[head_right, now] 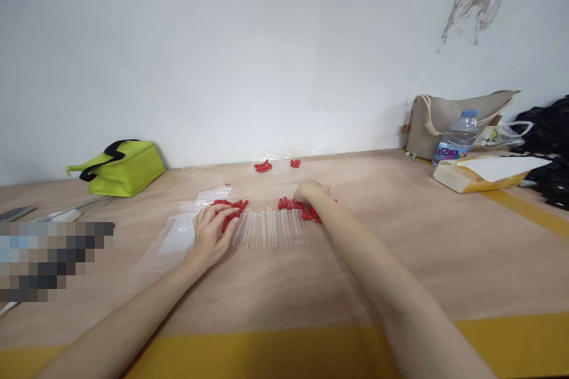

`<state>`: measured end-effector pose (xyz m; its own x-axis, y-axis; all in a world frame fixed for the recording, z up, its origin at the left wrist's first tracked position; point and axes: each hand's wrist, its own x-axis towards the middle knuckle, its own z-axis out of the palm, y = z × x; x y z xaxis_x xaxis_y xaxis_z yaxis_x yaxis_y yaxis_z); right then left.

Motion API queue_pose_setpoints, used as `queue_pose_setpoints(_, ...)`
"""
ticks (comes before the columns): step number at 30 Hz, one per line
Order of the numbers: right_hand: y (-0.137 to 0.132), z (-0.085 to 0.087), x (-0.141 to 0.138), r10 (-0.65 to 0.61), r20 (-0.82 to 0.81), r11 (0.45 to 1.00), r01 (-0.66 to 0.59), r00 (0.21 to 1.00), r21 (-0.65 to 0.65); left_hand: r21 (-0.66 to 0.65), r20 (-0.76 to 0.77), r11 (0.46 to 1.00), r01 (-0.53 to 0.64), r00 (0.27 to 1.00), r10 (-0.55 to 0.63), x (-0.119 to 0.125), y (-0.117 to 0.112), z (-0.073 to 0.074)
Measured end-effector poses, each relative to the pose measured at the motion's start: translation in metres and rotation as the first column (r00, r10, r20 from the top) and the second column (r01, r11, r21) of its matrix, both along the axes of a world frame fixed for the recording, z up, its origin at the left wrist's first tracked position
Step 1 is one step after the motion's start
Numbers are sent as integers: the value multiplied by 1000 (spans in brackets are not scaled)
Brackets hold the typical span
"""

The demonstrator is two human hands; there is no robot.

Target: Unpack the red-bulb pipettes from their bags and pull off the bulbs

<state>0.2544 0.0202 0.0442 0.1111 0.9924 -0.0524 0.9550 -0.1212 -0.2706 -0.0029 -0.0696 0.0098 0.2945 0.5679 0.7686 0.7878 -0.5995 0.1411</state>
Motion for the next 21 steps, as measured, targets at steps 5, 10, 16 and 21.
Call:
queue_pose_setpoints(5, -18, 18, 3, -65, 15, 997, 64, 998, 52, 2, -18, 1000, -15, 1000, 15, -1, -1, 0)
queue_pose_setpoints(10, -69, 16, 15, 101, 9, 928, -98, 995, 358, -25, -22, 1000, -2, 1000, 2, 3, -2, -2)
queue_pose_setpoints(16, -123, -39, 23, 456, 315, 443, -519, 832, 731, -25, -55, 998, 53, 997, -54, 13, -8, -2)
queue_pose_setpoints(21, -138, -56, 11, 579, 296, 288, -530, 760, 797, -2, -223, 982, 190, 957, -186, 23, -19, -2)
